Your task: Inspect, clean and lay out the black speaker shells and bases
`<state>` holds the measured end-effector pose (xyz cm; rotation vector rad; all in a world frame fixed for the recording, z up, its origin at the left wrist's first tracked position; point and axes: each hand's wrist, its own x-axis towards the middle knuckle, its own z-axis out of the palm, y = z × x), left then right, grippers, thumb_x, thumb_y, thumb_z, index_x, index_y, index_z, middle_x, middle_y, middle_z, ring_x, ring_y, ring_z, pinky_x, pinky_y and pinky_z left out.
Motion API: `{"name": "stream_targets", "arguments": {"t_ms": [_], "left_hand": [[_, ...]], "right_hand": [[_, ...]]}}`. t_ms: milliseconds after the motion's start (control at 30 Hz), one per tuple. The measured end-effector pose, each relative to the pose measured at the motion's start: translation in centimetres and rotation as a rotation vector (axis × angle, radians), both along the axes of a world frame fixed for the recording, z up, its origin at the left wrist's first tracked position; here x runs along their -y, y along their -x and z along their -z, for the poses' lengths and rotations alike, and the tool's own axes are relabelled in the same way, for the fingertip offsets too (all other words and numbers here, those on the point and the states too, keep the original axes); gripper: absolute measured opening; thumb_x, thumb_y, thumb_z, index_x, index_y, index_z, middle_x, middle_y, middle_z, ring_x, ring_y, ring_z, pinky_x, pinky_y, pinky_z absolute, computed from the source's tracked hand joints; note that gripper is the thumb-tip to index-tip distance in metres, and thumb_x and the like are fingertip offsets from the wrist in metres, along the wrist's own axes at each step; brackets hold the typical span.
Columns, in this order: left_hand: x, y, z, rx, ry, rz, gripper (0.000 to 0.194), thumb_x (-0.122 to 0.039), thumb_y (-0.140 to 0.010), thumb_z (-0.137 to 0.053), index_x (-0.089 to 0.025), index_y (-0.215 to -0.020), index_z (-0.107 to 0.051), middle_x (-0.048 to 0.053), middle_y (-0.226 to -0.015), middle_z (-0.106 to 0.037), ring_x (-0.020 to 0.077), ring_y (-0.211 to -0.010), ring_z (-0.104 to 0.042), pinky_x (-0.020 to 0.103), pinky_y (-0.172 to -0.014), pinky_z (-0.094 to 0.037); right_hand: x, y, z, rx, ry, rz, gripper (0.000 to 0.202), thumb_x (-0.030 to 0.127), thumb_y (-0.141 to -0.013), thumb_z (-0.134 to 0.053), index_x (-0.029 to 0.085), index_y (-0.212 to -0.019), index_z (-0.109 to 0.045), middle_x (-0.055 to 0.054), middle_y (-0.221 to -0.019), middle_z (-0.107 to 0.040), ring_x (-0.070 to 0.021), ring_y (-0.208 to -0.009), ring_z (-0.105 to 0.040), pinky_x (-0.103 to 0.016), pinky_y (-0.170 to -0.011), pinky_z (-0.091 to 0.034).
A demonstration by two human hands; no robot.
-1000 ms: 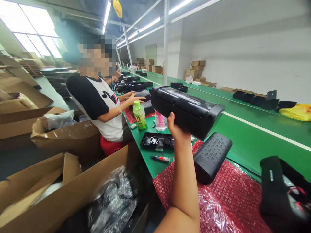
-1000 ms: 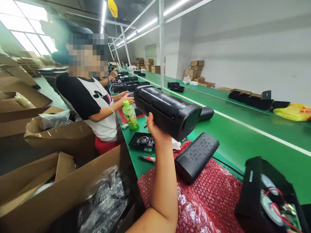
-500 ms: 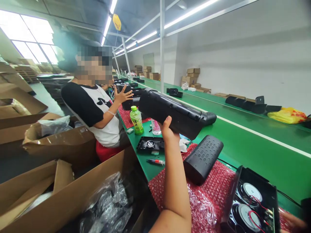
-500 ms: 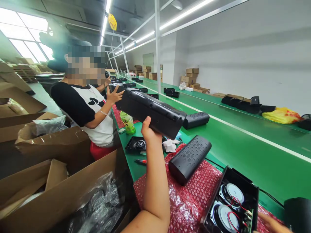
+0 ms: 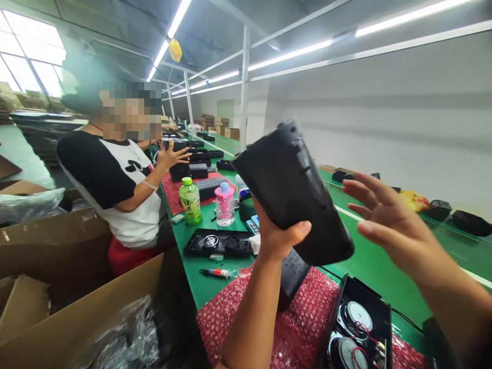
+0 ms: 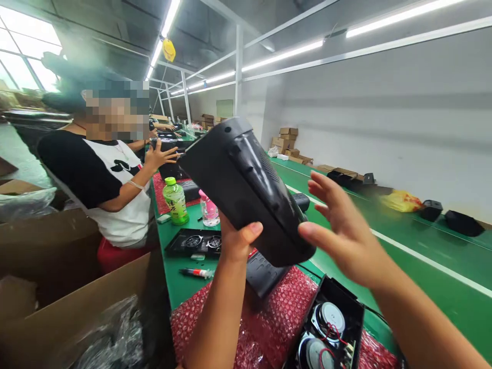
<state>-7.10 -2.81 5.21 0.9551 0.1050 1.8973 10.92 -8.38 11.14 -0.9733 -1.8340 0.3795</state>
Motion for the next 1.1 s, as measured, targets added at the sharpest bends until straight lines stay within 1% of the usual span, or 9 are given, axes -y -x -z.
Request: {"name": "stream_targets", "arguments": {"t_ms": [67, 167, 333, 500, 633, 800, 900, 1000, 1100], "left_hand": [[1.0, -1.1, -0.1, -0.077, -0.026, 0.053, 0.105, -0.037, -0.055, -0.093, -0.034, -0.145, -0.037, 0.007, -0.122, -0.066, 0.0294, -0.108, -0.068, 0.045, -0.094, -0.057], [1.4, -2.4, 0.4, -0.217, -0.054, 0.044, 0.119, -0.027, -0.053, -0.094, -0.034, -0.151, -0.027, 0.009, -0.125, -0.064, 0.0313, -0.109, -0.068, 0.046, -0.094, -0.058], [1.1, -3.2, 1.3, -0.419, -0.075, 0.045, 0.12, -0.017, -0.061, -0.088, -0.034, -0.155, -0.015, 0.011, -0.13, -0.061, 0.0324, -0.114, -0.066, 0.052, -0.101, -0.055], [1.8, -2.4, 0.7, -0.48, -0.099, 0.037, 0.116, -0.018, -0.057, -0.09, -0.028, -0.15, -0.022, 0.012, -0.127, -0.062, 0.0324, -0.114, -0.066, 0.05, -0.102, -0.054], [2.3, -2.1, 0.0, -0.476, -0.11, 0.043, 0.113, -0.016, -0.055, -0.091, -0.028, -0.147, -0.026, 0.01, -0.121, -0.065, 0.0309, -0.108, -0.069, 0.046, -0.098, -0.057], [3.4, -2.6, -0.3, -0.458, -0.088, 0.057, 0.11, -0.021, -0.058, -0.089, -0.028, -0.147, -0.026, 0.009, -0.117, -0.065, 0.032, -0.108, -0.068, 0.05, -0.099, -0.056], [4.1, -3.2, -0.2, -0.454, -0.097, 0.089, 0.112, -0.024, -0.062, -0.088, -0.03, -0.149, -0.018, 0.011, -0.127, -0.061, 0.0335, -0.117, -0.065, 0.054, -0.105, -0.053], [4.3, -3.7, 0.2, -0.544, -0.083, 0.05, 0.129, -0.028, -0.058, -0.093, -0.035, -0.152, -0.004, 0.009, -0.133, -0.058, 0.0364, -0.129, -0.056, 0.059, -0.113, -0.046], [4.1, -4.1, 0.6, -0.671, -0.032, -0.01, 0.142, -0.031, -0.053, -0.097, -0.041, -0.153, 0.004, 0.007, -0.138, -0.056, 0.0407, -0.138, -0.047, 0.062, -0.117, -0.04]], "right_hand": [[-0.3, 1.9, 0.1, -0.007, 0.003, -0.074, 0.08, 0.055, -0.086, -0.07, 0.045, -0.154, -0.028, 0.0, -0.157, -0.038, -0.0299, -0.148, -0.032, -0.056, -0.117, -0.038], [-0.4, 2.4, 0.8, -0.023, -0.025, -0.067, 0.092, 0.052, -0.083, -0.074, 0.037, -0.157, -0.022, -0.004, -0.158, -0.035, -0.0309, -0.146, -0.034, -0.054, -0.121, -0.032], [-0.7, 1.6, 1.6, -0.193, -0.054, -0.028, 0.082, 0.041, -0.079, -0.073, 0.029, -0.148, -0.031, -0.006, -0.143, -0.049, -0.0281, -0.133, -0.048, -0.045, -0.113, -0.044], [-0.2, 2.5, 1.0, -0.306, -0.006, -0.032, 0.077, 0.035, -0.072, -0.072, 0.028, -0.141, -0.038, -0.004, -0.136, -0.053, -0.0269, -0.129, -0.049, -0.041, -0.11, -0.046], [0.5, 2.6, 0.1, -0.236, 0.018, -0.053, 0.082, 0.036, -0.072, -0.072, 0.027, -0.144, -0.034, -0.003, -0.141, -0.049, -0.0274, -0.132, -0.046, -0.042, -0.114, -0.042], [1.7, 2.0, -0.3, -0.101, -0.019, 0.039, 0.082, 0.04, -0.077, -0.071, 0.02, -0.148, -0.034, -0.007, -0.139, -0.049, -0.0309, -0.128, -0.048, -0.047, -0.111, -0.044], [2.3, 1.6, -0.1, -0.027, -0.119, 0.081, 0.08, 0.048, -0.08, -0.072, 0.024, -0.149, -0.039, -0.005, -0.138, -0.05, -0.0335, -0.128, -0.049, -0.047, -0.106, -0.05], [2.6, 1.3, 0.1, 0.035, -0.185, 0.081, 0.079, 0.061, -0.084, -0.07, 0.034, -0.151, -0.038, -0.002, -0.138, -0.051, -0.0347, -0.129, -0.049, -0.048, -0.103, -0.052], [2.7, 1.0, 0.2, 0.048, -0.201, 0.116, 0.077, 0.065, -0.084, -0.07, 0.041, -0.15, -0.038, 0.002, -0.138, -0.051, -0.0336, -0.129, -0.048, -0.051, -0.107, -0.049]]}}
